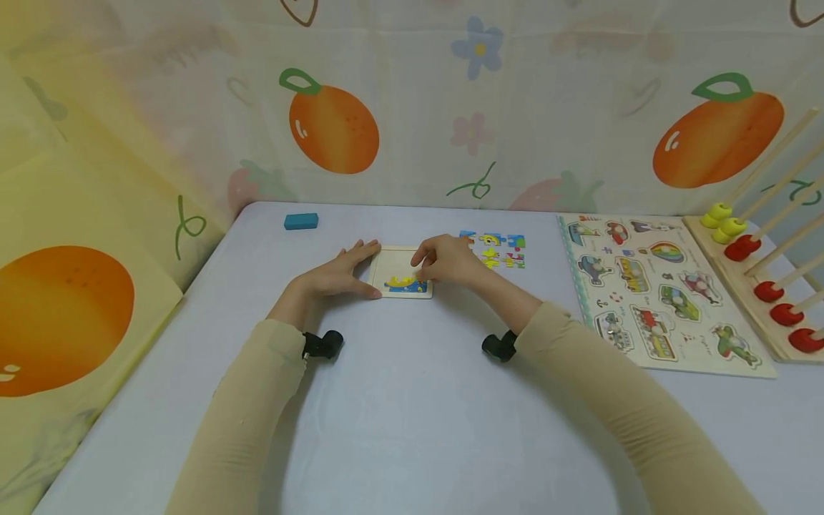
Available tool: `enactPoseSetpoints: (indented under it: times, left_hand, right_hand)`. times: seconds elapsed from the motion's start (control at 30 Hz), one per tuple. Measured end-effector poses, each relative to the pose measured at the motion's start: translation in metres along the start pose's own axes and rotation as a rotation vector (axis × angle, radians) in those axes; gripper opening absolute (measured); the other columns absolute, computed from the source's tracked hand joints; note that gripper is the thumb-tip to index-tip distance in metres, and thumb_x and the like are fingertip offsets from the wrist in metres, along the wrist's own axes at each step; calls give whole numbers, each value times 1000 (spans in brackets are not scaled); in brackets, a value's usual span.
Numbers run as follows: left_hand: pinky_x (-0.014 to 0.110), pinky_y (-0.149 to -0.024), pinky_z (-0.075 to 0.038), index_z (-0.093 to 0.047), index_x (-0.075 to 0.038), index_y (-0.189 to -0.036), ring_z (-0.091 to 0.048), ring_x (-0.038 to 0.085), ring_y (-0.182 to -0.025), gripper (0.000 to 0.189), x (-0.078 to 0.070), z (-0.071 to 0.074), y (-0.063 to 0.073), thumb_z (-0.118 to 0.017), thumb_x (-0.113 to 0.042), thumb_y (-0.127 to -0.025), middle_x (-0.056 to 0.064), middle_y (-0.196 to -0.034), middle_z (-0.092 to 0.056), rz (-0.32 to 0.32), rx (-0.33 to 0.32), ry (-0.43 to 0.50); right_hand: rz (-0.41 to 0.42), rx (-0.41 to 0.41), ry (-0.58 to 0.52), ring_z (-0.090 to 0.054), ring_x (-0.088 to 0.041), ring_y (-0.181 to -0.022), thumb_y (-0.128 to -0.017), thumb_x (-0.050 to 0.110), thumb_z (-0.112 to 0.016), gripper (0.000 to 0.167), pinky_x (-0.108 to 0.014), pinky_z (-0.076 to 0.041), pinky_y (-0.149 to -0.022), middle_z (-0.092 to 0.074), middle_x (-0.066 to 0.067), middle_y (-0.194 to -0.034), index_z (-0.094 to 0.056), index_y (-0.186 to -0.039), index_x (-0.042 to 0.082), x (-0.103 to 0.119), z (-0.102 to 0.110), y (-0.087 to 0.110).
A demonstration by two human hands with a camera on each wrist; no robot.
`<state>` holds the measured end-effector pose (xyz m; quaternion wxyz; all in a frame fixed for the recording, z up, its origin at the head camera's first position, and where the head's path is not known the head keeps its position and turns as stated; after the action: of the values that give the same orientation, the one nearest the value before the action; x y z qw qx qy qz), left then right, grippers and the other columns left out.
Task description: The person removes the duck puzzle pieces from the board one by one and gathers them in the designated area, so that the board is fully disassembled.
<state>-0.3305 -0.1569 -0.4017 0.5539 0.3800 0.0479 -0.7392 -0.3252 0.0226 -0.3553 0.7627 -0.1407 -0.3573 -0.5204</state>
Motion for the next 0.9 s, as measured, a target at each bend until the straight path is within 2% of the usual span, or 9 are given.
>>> enactPoseSetpoints:
  times: [0.1,0.13,0.23,0.4,0.63,0.9]
  left_hand:
    - [69,-121,4,-14,-25,-160,14,44,-154,100,0,0,0,-75,-35,-82,3,-170,6,-5,0,0]
    - [69,-121,5,-13,-25,-160,15,44,-154,100,0,0,0,-75,-35,-82,3,-170,7,-7,1,3]
    - [68,-122,5,-13,-25,-160,15,44,-154,101,-1,1,2,-76,-35,-82,4,-170,7,-14,0,8]
    - [67,-122,5,-13,-24,-160,15,43,-154,100,-2,1,4,-75,-34,-82,3,-170,7,-19,2,4]
    - [69,-121,6,-14,-25,-160,15,44,-154,99,-2,1,3,-75,-36,-83,2,-170,7,-17,6,2]
    - [69,-121,6,-14,-25,-160,15,44,-154,100,-1,1,2,-75,-36,-82,1,-170,6,-18,3,5]
  right_hand:
    - [11,14,6,-54,-9,-62,-85,12,-72,22,-20,-42,-67,-63,-1,-79,-71,-107,7,5,-5,-2]
    - [17,20,8,-54,-9,-62,-85,12,-72,22,-20,-43,-61,-63,-1,-79,-71,-107,7,6,-7,-2]
    - [32,28,22,-53,-10,-65,-85,12,-72,22,-18,-41,-59,-63,0,-80,-72,-106,8,10,-11,-5]
    - [55,39,32,-50,-11,-70,-85,13,-73,20,-19,-40,-61,-59,0,-79,-72,-104,9,16,-18,-8]
    - [60,64,33,-53,-9,-66,-84,11,-75,23,-17,-42,-60,-63,-1,-83,-71,-106,8,23,-25,-9]
    - [61,88,75,-55,-13,-80,-83,11,-75,28,-19,-42,-69,-66,-5,-92,-69,-111,7,25,-31,-11]
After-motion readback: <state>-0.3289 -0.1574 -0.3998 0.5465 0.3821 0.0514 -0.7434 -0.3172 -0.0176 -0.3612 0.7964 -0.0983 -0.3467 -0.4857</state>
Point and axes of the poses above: each hand's wrist, its own y-axis away from the middle knuckle, its own z-axis out of the back of the hand, x = y × z, the point moved 8 cm from there along -y, towards the middle knuckle
